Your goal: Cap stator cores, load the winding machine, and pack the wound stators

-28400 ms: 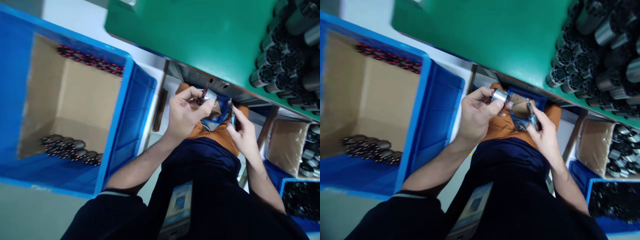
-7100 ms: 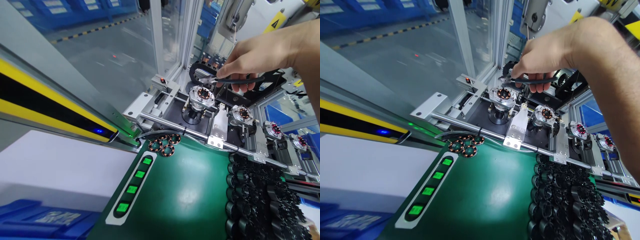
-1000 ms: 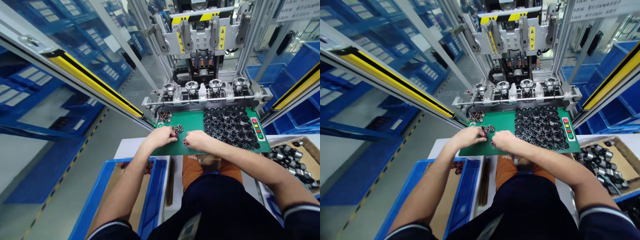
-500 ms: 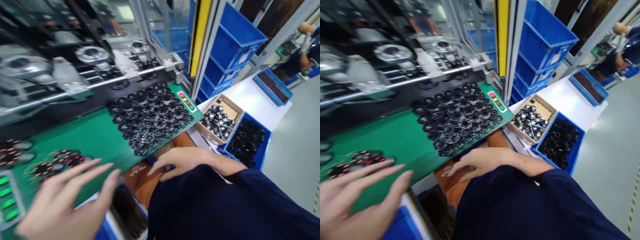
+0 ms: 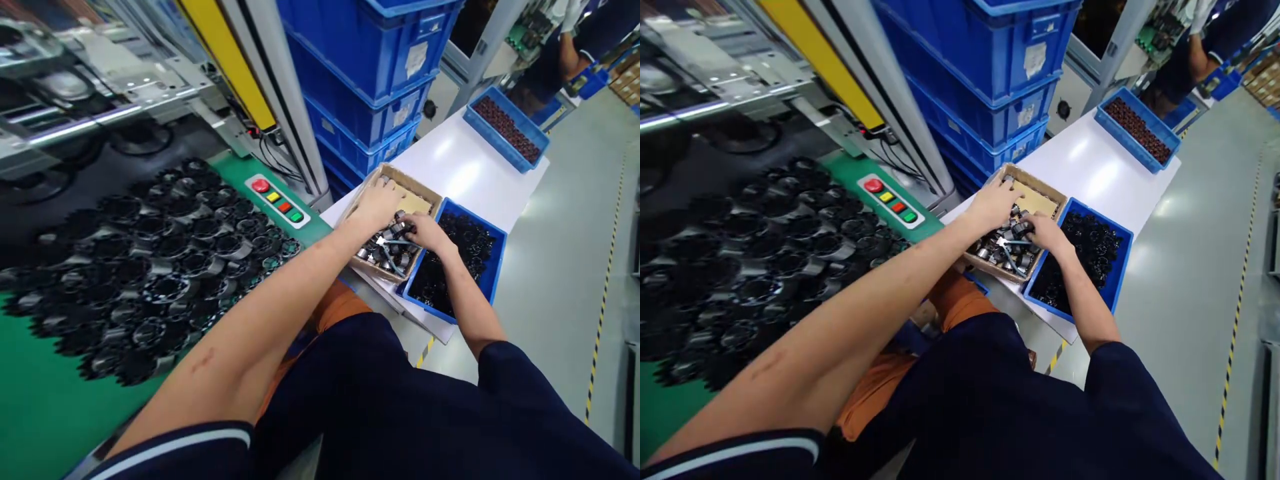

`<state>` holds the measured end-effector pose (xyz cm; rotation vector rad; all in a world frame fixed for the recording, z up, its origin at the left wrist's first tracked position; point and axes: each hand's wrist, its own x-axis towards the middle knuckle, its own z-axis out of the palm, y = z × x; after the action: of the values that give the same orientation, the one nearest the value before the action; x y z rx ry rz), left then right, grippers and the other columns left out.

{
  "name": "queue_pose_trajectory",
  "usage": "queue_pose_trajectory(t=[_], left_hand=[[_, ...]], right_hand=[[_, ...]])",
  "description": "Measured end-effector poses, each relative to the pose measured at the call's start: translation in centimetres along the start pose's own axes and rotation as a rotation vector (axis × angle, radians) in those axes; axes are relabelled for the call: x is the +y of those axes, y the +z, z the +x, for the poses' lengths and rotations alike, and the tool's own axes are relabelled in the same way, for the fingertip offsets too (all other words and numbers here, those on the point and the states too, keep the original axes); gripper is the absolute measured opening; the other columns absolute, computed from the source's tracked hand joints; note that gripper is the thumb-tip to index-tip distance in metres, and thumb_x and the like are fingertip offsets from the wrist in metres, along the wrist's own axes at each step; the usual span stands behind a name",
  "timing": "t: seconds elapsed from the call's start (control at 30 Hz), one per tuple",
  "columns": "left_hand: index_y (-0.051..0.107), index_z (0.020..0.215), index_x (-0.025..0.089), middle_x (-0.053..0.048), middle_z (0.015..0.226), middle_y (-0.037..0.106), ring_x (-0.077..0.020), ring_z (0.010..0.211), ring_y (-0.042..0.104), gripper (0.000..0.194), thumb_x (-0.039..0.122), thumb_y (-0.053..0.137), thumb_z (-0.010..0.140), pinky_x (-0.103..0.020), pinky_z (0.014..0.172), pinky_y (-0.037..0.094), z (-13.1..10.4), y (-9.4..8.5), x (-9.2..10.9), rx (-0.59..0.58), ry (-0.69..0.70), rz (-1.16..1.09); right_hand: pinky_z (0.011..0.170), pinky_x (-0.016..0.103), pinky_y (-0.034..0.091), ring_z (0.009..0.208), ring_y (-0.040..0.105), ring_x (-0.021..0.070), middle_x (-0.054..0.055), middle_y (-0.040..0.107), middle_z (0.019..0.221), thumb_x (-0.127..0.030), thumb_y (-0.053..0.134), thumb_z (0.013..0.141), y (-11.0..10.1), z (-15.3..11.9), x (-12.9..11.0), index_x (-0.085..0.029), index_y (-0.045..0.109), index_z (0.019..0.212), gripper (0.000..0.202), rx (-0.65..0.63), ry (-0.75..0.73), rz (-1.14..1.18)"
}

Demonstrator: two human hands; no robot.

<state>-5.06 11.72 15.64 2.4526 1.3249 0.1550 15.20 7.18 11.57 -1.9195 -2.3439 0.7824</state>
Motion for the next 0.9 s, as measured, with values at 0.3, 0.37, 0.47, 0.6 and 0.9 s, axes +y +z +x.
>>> queue_pose_trajectory(t=[0.3, 0.37, 0.47, 0.6, 0.9], left_hand=[[0.082, 0.116, 0.013, -0.028, 0.133, 0.083, -0.0427, 0.116, 0.083, 0.029, 0.018, 0.062, 0.095, -0.051, 0.100, 0.065, 5.1, 1.7, -2.5, -0.181, -0.044, 0.135], [0.080, 0.111, 0.016, -0.026, 0.132, 0.083, -0.0438, 0.116, 0.083, 0.023, 0.021, 0.066, 0.095, -0.048, 0.097, 0.064, 5.1, 1.0, -2.3, -0.139, -0.045, 0.126], [0.077, 0.120, 0.021, -0.020, 0.138, 0.083, -0.0419, 0.118, 0.083, 0.023, 0.035, 0.064, 0.105, -0.048, 0.096, 0.063, 3.4, -0.3, -1.8, -0.025, -0.076, 0.072], [0.070, 0.118, 0.026, -0.004, 0.098, 0.082, -0.0258, 0.090, 0.081, 0.033, 0.053, 0.079, 0.101, -0.035, 0.083, 0.062, -3.4, -1.8, -0.6, 0.192, -0.143, -0.547], [0.068, 0.144, 0.035, -0.006, 0.139, 0.083, -0.0171, 0.089, 0.083, 0.058, 0.036, 0.099, 0.094, -0.029, 0.078, 0.075, -21.3, -4.6, 2.9, 0.441, -0.061, -1.434]], right_hand=[[0.113, 0.055, 0.069, 0.133, 0.077, 0.0303, 0.014, 0.074, 0.153, -0.046, 0.081, 0.113, -0.6, 2.3, 0.4, -0.019, 0.073, 0.151, 0.047, -0.069, -0.091, 0.140], [0.110, 0.053, 0.070, 0.129, 0.078, 0.0287, 0.013, 0.075, 0.150, -0.047, 0.080, 0.113, -1.3, 1.8, 0.9, -0.019, 0.073, 0.150, 0.046, 0.000, -0.080, 0.229], [0.095, 0.042, 0.071, 0.106, 0.081, 0.0229, 0.007, 0.081, 0.121, -0.055, 0.084, 0.109, -1.9, -0.4, 1.4, -0.017, 0.075, 0.130, 0.044, 0.121, -0.061, 0.407], [0.070, 0.030, 0.062, 0.074, 0.073, 0.0168, -0.006, 0.066, 0.080, -0.078, 0.092, 0.089, -1.2, -4.7, -0.3, -0.026, 0.053, 0.102, 0.066, 0.246, -0.071, 0.719], [0.061, 0.029, 0.066, 0.064, 0.070, 0.0123, 0.002, 0.082, 0.114, -0.071, 0.094, 0.093, -3.3, -12.2, -12.5, -0.030, 0.054, 0.103, 0.058, 0.140, -0.295, 1.271]])
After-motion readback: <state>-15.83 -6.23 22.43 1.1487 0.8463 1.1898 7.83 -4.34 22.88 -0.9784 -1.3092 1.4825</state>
